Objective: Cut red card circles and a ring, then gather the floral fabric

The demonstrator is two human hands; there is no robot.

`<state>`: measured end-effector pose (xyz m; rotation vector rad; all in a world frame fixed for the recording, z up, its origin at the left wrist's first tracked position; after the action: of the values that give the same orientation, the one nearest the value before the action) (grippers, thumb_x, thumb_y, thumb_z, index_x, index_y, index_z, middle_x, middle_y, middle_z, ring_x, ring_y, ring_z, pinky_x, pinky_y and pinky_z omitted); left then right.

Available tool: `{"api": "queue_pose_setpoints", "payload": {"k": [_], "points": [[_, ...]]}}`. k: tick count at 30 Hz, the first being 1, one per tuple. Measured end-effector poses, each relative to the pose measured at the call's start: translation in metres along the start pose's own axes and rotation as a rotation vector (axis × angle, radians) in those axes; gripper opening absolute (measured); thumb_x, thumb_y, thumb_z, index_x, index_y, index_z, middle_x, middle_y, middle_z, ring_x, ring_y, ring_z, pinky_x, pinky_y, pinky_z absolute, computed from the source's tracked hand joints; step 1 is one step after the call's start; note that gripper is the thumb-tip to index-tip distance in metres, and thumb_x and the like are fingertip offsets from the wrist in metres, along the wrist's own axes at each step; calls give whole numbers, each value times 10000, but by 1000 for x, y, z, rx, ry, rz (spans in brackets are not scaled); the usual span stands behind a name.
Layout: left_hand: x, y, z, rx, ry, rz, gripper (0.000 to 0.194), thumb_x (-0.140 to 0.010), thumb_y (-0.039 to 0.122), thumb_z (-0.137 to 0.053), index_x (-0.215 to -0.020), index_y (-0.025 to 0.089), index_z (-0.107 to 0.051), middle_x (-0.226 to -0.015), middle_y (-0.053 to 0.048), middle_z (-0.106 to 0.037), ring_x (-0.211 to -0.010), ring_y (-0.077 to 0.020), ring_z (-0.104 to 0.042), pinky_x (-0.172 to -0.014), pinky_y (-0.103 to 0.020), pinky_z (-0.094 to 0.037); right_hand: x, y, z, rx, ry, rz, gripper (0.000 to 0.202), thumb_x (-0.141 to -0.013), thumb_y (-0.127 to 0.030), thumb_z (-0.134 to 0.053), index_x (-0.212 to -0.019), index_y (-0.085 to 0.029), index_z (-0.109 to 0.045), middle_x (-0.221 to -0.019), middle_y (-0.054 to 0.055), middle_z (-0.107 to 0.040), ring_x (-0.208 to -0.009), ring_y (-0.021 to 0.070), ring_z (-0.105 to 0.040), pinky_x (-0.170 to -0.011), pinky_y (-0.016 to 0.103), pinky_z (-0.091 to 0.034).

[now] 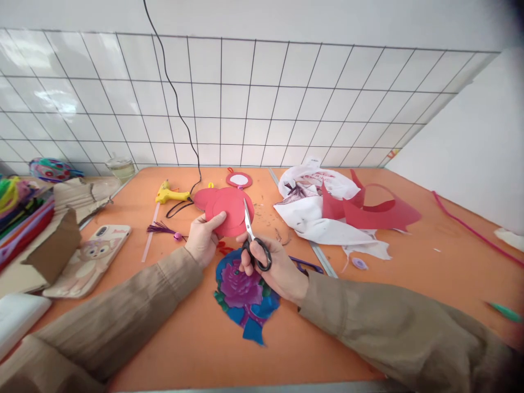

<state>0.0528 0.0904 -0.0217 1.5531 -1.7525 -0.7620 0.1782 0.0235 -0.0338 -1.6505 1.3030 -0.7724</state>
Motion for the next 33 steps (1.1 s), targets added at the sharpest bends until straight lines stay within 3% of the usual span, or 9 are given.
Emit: {"api": "queue_pose_setpoints", "payload": {"k": [9, 20, 33], "points": [[1, 0, -1, 5, -13, 11, 196, -569, 153, -797, -735, 125, -694, -741, -52, -739, -708, -180, -687, -666, -265, -536, 1, 0, -1, 5, -38, 3, 303, -790, -426, -628, -946, -172, -572, -611, -44, -592, -495, 95, -522, -548, 279, -416], [7, 3, -6, 32, -52, 22, 222, -630, 129, -757, -844, 163, -706, -776, -30, -743, -787, -183, -690, -745, -265, -535, 4, -4, -1, -6, -88, 30, 326, -819, -455, -598, -960, -162, -574, -618, -26, -591, -519, 97, -543, -551, 259, -406], [6, 7, -7, 36, -101, 15, 215, -629, 124, -757, -840, 118, -712, -802, -57, -742, -720, -155, -671, -688, -241, -535, 2, -6, 6, 92, -90, 32, 366, -792, -483, -624, -959, -160, -583, -615, -24, -589, -508, 97, -550, -542, 246, -415]]}}
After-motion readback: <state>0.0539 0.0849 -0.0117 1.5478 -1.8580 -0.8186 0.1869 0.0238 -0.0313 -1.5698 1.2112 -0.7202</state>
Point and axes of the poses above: each hand's wrist, its own x-axis away from the middle knuckle, its own z-axis out of the back of the hand, y = z × x, the point moved 4 cm from there along -x, towards the middle knuckle
